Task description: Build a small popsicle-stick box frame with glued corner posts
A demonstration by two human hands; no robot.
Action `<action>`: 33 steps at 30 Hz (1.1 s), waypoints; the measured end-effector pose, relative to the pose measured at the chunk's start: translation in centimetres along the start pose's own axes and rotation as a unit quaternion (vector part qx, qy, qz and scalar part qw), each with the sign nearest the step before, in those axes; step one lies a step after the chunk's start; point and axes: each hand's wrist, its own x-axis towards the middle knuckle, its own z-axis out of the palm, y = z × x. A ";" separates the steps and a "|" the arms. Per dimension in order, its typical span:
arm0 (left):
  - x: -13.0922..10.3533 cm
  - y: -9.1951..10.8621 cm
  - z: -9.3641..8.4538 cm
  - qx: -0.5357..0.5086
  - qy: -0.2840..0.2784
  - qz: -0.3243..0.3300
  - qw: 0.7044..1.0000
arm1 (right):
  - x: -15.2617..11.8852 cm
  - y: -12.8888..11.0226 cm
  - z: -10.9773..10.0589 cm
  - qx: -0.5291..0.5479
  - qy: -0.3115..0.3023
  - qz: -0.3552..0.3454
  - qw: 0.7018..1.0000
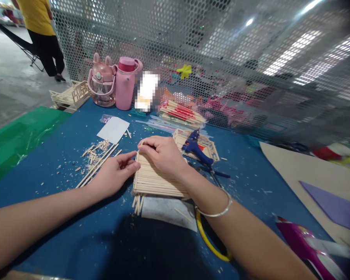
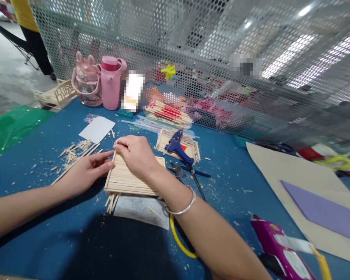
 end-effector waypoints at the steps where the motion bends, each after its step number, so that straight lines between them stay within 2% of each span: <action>1: 0.0 0.0 0.0 0.007 0.001 0.002 1.000 | 0.0 0.0 0.0 -0.002 -0.001 -0.002 1.000; 10: -0.2 0.6 0.0 0.052 0.016 0.013 0.998 | 0.0 0.1 0.1 -0.011 -0.009 -0.012 1.000; 16: -0.2 0.5 0.0 0.046 0.016 0.031 0.998 | 0.1 0.1 0.1 0.001 -0.009 -0.015 1.000; 22: -0.2 0.8 0.0 0.030 0.005 0.008 0.999 | -0.3 0.2 -0.6 0.063 0.001 0.064 0.996; 24: -0.2 0.7 0.0 0.021 0.003 0.006 1.000 | -0.5 0.3 -1.3 0.084 0.017 0.077 0.993; 27: -0.1 0.5 0.0 -0.005 0.001 -0.004 1.000 | -0.9 0.3 -2.6 0.095 0.070 0.057 0.991; 30: -0.2 0.6 0.1 -0.010 0.000 -0.016 1.000 | -1.5 0.4 -3.4 0.056 0.108 0.044 0.992; 33: -0.2 0.8 0.2 -0.006 0.004 -0.031 0.999 | -2.2 0.6 -3.4 0.006 0.118 0.037 0.992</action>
